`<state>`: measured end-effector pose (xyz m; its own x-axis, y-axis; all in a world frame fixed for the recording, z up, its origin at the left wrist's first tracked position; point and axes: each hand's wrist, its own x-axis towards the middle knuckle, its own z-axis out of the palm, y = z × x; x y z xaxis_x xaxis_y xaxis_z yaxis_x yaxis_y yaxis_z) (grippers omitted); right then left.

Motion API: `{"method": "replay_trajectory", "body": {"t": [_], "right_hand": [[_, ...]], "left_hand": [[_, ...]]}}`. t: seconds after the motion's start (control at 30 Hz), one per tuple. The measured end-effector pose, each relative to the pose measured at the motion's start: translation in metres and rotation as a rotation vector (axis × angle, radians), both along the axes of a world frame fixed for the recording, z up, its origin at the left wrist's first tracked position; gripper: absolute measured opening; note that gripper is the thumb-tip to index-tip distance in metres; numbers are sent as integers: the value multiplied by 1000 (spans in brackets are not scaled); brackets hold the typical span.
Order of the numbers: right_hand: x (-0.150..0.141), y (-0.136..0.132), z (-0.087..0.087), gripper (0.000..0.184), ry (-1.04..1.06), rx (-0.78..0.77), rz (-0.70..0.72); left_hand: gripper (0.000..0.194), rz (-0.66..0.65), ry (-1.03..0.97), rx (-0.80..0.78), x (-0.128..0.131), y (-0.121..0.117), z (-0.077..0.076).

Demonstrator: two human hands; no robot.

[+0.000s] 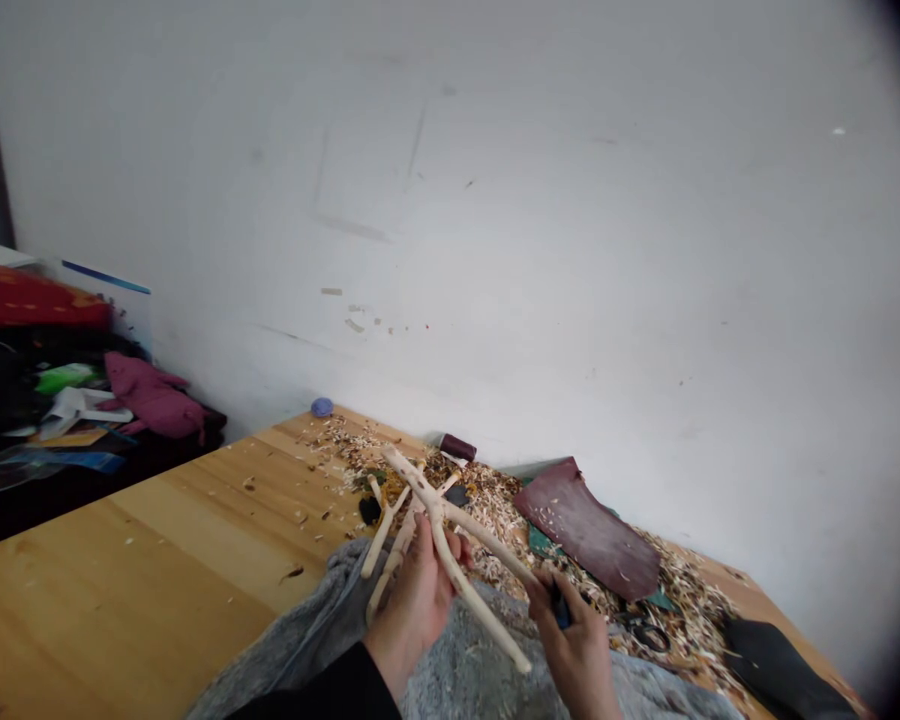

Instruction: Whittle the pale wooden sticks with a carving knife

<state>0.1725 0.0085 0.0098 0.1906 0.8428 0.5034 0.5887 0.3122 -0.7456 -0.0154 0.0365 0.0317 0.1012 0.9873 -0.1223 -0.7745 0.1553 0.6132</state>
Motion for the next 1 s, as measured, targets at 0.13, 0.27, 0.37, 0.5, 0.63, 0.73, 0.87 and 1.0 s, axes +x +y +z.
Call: {"method": "replay_trajectory", "body": {"t": [0.13,0.27,0.37,0.5,0.63,0.73,0.87,1.0], "right_hand": [[13,3,5,54,160,-36,7],[15,2,10,52,288,-51,60],[15,3,12,55,413,-22,44],[22,7,9,60,562,35,-62],[26,9,7,57,653,49,-122],[23,9,8,57,684,25,-127],[19,11,7,56,665,11,-91],[15,12,6,54,595,-24,-41]], "left_hand": [[64,9,83,13,4,2,-6],[56,-12,138,20,3,3,-8],[46,-87,66,4,-1,2,-4],[34,-96,-32,30,-7,3,1],[29,-56,-78,39,-8,5,2],[24,-44,-87,25,-7,5,3],[16,-36,-96,19,-7,4,5],[14,-22,-88,7,-6,5,5]]}}
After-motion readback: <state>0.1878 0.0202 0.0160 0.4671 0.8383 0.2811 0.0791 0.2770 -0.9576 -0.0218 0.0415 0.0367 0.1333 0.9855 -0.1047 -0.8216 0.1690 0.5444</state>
